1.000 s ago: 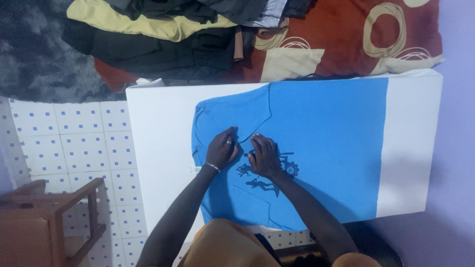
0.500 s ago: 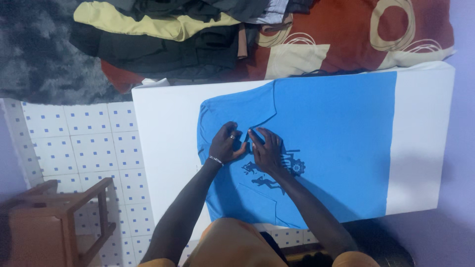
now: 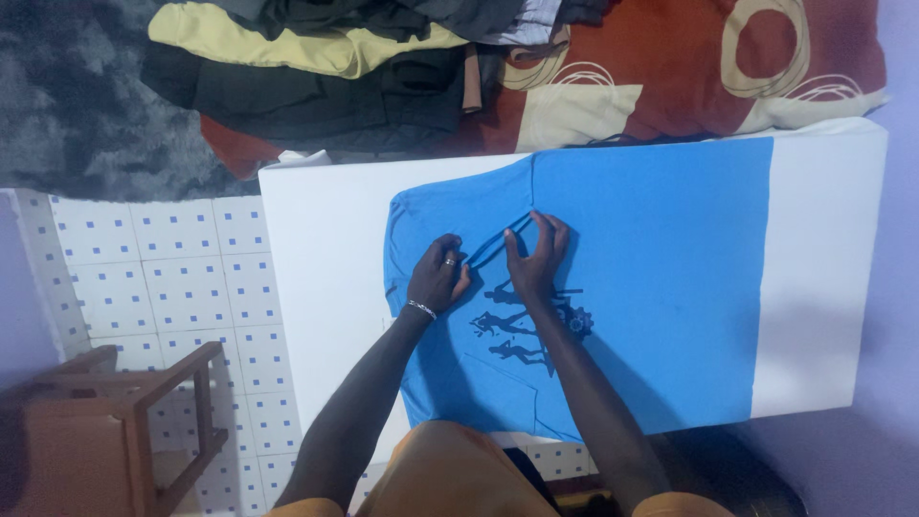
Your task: The person folds a blue shirt by first laying it flat on a table, folding the sleeves inward, and then folding the bottom of the shirt up to the top before picking it up.
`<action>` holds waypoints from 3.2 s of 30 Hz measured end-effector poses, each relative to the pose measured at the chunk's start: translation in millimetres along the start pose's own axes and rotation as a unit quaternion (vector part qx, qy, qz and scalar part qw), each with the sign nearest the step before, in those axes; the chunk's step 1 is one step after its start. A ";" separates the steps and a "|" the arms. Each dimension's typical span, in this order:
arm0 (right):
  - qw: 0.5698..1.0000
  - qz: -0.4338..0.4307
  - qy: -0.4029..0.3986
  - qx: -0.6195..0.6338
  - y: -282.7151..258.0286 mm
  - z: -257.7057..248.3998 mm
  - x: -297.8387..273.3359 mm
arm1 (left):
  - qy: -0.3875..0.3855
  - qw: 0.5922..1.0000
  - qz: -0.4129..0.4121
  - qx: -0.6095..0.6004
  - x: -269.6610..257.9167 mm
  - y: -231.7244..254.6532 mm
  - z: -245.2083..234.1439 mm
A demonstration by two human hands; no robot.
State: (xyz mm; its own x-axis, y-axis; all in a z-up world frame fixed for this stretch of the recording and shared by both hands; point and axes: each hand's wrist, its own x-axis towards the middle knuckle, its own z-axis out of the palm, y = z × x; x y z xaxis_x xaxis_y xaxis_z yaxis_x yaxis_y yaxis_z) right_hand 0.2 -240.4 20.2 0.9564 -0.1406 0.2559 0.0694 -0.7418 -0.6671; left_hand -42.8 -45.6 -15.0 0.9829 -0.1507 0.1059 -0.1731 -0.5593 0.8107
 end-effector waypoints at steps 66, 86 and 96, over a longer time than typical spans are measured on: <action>0.961 -0.197 -0.131 -0.143 -14.2 11.6 6.4 | -0.151 0.961 0.161 0.165 7.1 6.1 -16.7; 0.939 -0.203 -0.185 -0.206 3.3 8.3 37.1 | -0.043 0.978 0.022 0.201 36.7 11.0 9.1; 0.931 -0.217 -0.191 -0.223 4.6 -4.3 40.3 | 0.085 0.958 -0.080 0.260 46.2 -13.3 -31.1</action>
State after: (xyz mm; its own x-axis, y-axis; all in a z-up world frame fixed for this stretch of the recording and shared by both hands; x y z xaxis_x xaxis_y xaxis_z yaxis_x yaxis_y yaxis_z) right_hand 37.9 -252.3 30.5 0.9030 0.4154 0.1099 0.4291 -0.8852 -0.1796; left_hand 6.9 -19.7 -2.9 0.9879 0.0820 0.1319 0.0172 -0.9017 0.4320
